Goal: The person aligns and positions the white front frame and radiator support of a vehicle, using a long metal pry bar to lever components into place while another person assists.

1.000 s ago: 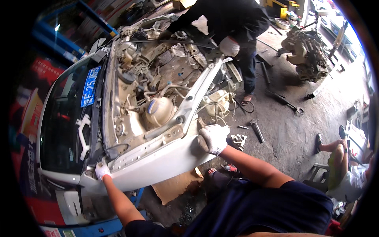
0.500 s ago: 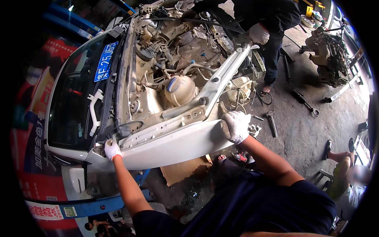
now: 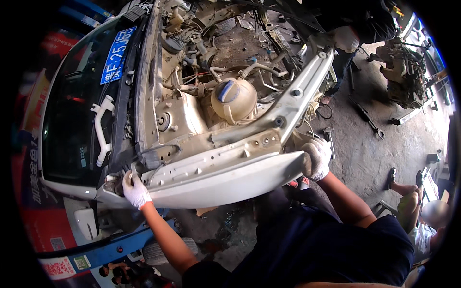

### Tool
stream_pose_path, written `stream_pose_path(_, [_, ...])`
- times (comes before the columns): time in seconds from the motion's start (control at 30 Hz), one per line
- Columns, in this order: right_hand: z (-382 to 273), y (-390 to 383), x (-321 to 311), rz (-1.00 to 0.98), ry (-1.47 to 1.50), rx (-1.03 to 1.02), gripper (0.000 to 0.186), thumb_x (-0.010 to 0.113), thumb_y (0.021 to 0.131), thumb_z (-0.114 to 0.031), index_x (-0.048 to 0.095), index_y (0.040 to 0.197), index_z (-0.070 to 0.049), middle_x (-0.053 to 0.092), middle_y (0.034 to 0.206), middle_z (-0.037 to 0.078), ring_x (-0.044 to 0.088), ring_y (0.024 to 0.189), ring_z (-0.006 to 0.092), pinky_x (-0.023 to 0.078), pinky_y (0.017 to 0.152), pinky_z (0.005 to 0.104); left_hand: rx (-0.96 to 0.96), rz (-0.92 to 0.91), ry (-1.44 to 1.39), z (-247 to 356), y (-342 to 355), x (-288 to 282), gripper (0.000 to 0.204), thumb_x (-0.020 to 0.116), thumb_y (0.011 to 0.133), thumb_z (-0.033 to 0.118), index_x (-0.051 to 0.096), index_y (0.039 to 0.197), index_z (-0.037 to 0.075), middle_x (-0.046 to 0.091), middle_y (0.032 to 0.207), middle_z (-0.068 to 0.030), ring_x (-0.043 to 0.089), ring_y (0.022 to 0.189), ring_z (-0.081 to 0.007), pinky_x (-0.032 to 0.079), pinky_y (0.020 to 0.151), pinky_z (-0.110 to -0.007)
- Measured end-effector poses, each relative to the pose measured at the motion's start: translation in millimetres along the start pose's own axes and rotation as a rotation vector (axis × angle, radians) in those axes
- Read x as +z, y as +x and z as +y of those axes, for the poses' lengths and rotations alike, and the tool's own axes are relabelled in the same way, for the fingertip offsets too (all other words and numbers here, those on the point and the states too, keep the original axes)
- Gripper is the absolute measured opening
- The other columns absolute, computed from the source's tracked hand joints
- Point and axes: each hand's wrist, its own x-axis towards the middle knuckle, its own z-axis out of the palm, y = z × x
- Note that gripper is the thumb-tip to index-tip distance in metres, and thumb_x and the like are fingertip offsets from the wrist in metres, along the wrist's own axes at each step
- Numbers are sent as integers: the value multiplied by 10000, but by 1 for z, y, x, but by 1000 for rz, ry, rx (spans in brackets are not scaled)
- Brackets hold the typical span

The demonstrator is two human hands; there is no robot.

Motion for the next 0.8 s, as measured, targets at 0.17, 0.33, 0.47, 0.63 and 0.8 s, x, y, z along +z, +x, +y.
stream_pose_path(0.17, [0, -6, -2, 35, -73, 17, 200, 533, 839, -253, 570, 744, -81, 537, 664, 100, 535, 600, 319, 417, 599, 434, 17, 89, -118, 32, -19, 19, 259, 627, 930, 32, 620, 1163, -82, 684, 1140, -161, 645, 1043, -213, 483, 964, -322])
stream_pose_path(0.33, [6, -8, 16, 37, -39, 15, 302, 455, 952, -298, 551, 724, -124, 538, 617, 26, 501, 527, 234, 383, 572, 382, -26, 168, -106, 33, -25, 18, 257, 616, 940, 16, 616, 1169, -102, 678, 1153, -193, 653, 1041, -223, 501, 953, -325])
stream_pose_path(0.47, [15, -12, 21, 8, -30, 18, 341, 456, 962, -316, 527, 732, -74, 524, 633, 79, 499, 542, 256, 386, 561, 392, -66, 166, -33, 36, -24, 15, 261, 608, 945, 23, 613, 1168, -112, 675, 1137, -209, 659, 1026, -240, 507, 936, -324])
stream_pose_path(0.63, [15, -28, 23, 19, 126, 149, 178, 656, 843, -148, 527, 790, -36, 459, 720, 76, 450, 651, 217, 367, 605, 362, -63, 126, 23, 40, -18, 20, 318, 609, 958, 104, 606, 1202, -100, 676, 1133, -216, 661, 1018, -250, 512, 903, -311])
stream_pose_path(0.8, [10, -22, 28, 33, 72, 204, 251, 578, 897, -252, 542, 791, -27, 467, 706, 85, 453, 639, 225, 367, 601, 368, -77, 149, 135, 55, -20, 25, 353, 602, 970, 157, 607, 1212, -99, 687, 1124, -193, 655, 1028, -231, 509, 897, -316])
